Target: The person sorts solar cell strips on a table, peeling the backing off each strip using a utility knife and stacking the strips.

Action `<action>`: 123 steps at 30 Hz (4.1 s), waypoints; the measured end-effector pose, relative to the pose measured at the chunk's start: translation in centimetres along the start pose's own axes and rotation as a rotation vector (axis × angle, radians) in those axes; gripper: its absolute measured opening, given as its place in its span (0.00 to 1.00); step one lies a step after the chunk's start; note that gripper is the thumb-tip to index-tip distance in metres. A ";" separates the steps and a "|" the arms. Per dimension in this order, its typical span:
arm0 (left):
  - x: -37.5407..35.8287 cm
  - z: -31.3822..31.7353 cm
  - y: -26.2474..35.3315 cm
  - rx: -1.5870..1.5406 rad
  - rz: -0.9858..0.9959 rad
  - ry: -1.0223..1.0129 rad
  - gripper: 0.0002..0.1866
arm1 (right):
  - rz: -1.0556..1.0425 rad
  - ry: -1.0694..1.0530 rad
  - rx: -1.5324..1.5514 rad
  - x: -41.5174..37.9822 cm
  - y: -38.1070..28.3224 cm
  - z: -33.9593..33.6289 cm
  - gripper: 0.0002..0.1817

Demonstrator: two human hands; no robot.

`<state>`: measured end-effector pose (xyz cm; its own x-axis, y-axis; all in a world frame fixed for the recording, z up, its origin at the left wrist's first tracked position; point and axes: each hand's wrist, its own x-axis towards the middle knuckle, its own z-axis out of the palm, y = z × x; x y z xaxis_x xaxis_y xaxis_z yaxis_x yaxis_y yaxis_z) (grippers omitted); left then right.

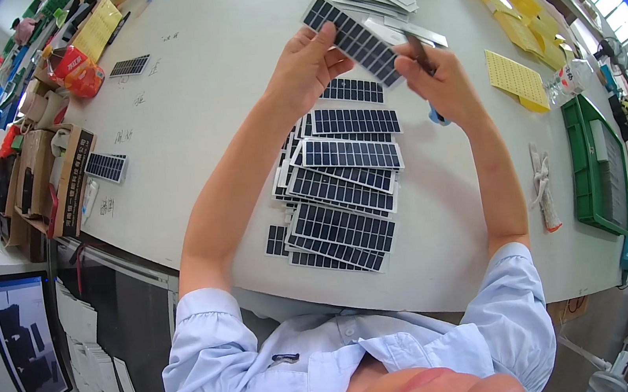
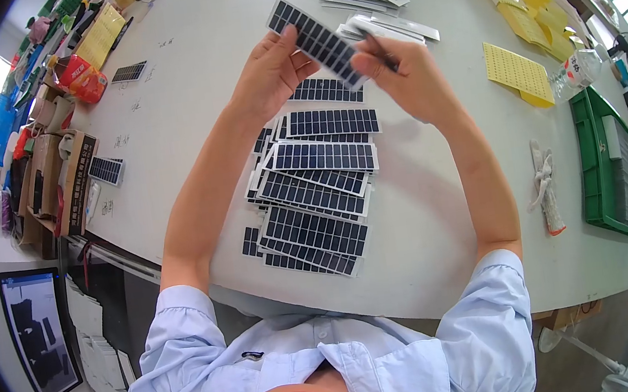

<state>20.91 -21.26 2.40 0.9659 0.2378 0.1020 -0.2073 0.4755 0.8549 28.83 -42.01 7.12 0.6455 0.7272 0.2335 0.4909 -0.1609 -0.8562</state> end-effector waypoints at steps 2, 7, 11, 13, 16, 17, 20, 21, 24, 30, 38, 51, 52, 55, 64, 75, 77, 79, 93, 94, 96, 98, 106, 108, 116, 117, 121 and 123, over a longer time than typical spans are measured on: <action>-0.4 0.5 0.5 -0.073 -0.027 0.019 0.13 | 0.030 -0.099 0.030 -0.5 -0.8 -0.1 0.14; -0.9 1.6 0.6 -0.050 -0.066 0.134 0.15 | -0.251 0.003 -0.098 -0.6 -1.0 1.2 0.14; -1.5 2.5 0.9 -0.037 -0.044 0.181 0.18 | -0.297 0.069 -0.137 -0.3 -0.6 1.7 0.09; -2.2 4.2 1.0 0.025 -0.056 0.214 0.18 | -0.420 0.185 -0.416 -0.6 0.3 3.1 0.05; -3.1 6.1 1.1 0.145 -0.117 0.260 0.17 | -0.403 0.149 -0.573 -2.1 0.0 5.0 0.05; -3.1 5.8 0.9 0.193 -0.132 0.206 0.17 | -0.401 0.151 -0.607 -2.0 0.3 4.9 0.06; -3.8 6.6 0.7 0.350 -0.148 0.077 0.19 | -0.319 0.315 -0.617 -0.3 1.4 2.8 0.05; -4.0 6.5 0.5 0.418 -0.136 0.021 0.19 | -0.278 0.319 -0.640 0.2 1.7 1.9 0.05; -4.3 7.5 -0.6 0.678 0.085 -0.217 0.21 | -0.133 0.333 -0.659 1.3 4.5 0.1 0.09; -3.2 6.4 1.5 0.295 -0.117 0.203 0.19 | -0.341 0.213 -0.616 -2.0 0.1 2.3 0.06; -4.4 6.7 0.5 0.706 -0.034 -0.202 0.20 | -0.239 0.426 -0.669 1.1 2.6 -0.8 0.07; -3.4 6.1 1.4 0.209 -0.124 0.213 0.19 | -0.387 0.089 -0.571 -3.0 -0.9 4.3 0.05; -3.2 5.6 1.1 0.334 -0.176 0.132 0.18 | -0.365 0.122 -0.601 -2.7 -0.5 4.2 0.05; -4.6 7.1 0.4 0.584 -0.056 -0.017 0.19 | -0.355 0.421 -0.686 1.2 3.0 0.0 0.06; -3.9 6.2 0.5 0.441 -0.031 0.111 0.18 | -0.108 -0.178 0.221 -0.5 -1.0 0.2 0.53; -4.0 6.4 1.4 0.662 0.089 0.087 0.20 | -0.150 0.355 -0.062 0.4 1.2 -0.5 0.07; -3.7 6.3 1.7 0.353 -0.068 0.173 0.19 | -0.281 0.218 -0.241 -1.2 0.1 1.7 0.04; -4.1 6.6 2.4 0.269 -0.130 0.196 0.18 | -0.410 0.121 -0.404 -2.7 -1.2 3.5 0.04; -3.0 4.8 -0.4 0.851 0.108 0.257 0.20 | 0.001 -0.157 0.078 -0.1 -0.4 -1.1 0.20; -2.9 4.8 -0.7 0.806 0.122 0.229 0.20 | -0.067 -0.197 0.050 0.1 0.4 -0.5 0.27; -3.5 5.4 -0.1 0.783 0.137 0.082 0.20 | -0.008 -0.113 -0.033 0.2 0.1 -0.2 0.30; -3.5 5.3 0.0 0.780 0.124 0.041 0.19 | 0.046 0.076 0.086 0.8 0.9 -1.0 0.19; -2.0 4.1 -0.3 0.289 -0.003 0.254 0.15 | 0.169 -0.268 -0.010 -0.5 0.2 -1.2 0.14; -2.3 4.2 0.4 0.268 -0.091 0.248 0.13 | 0.058 -0.348 -0.097 -0.3 1.5 -0.2 0.13; -1.0 1.4 -0.2 0.200 -0.144 0.170 0.22 | 0.182 -0.088 -0.044 1.6 5.3 -2.6 0.09; -1.0 0.5 0.0 0.359 -0.147 0.153 0.26 | 0.069 0.057 -0.228 2.0 5.7 -3.1 0.09; -1.3 -4.4 1.7 1.642 -0.064 0.017 0.28 | -0.060 0.371 -0.498 2.9 7.6 -4.1 0.08; -1.6 -4.6 2.0 1.581 -0.178 0.015 0.25 | -0.065 0.446 -0.813 3.2 8.7 -4.0 0.08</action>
<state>18.23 -16.82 1.65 0.9557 0.2903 -0.0490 0.2751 -0.8210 0.5003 37.56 -43.74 2.28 0.6846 0.4546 0.5698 0.6846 -0.6694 -0.2886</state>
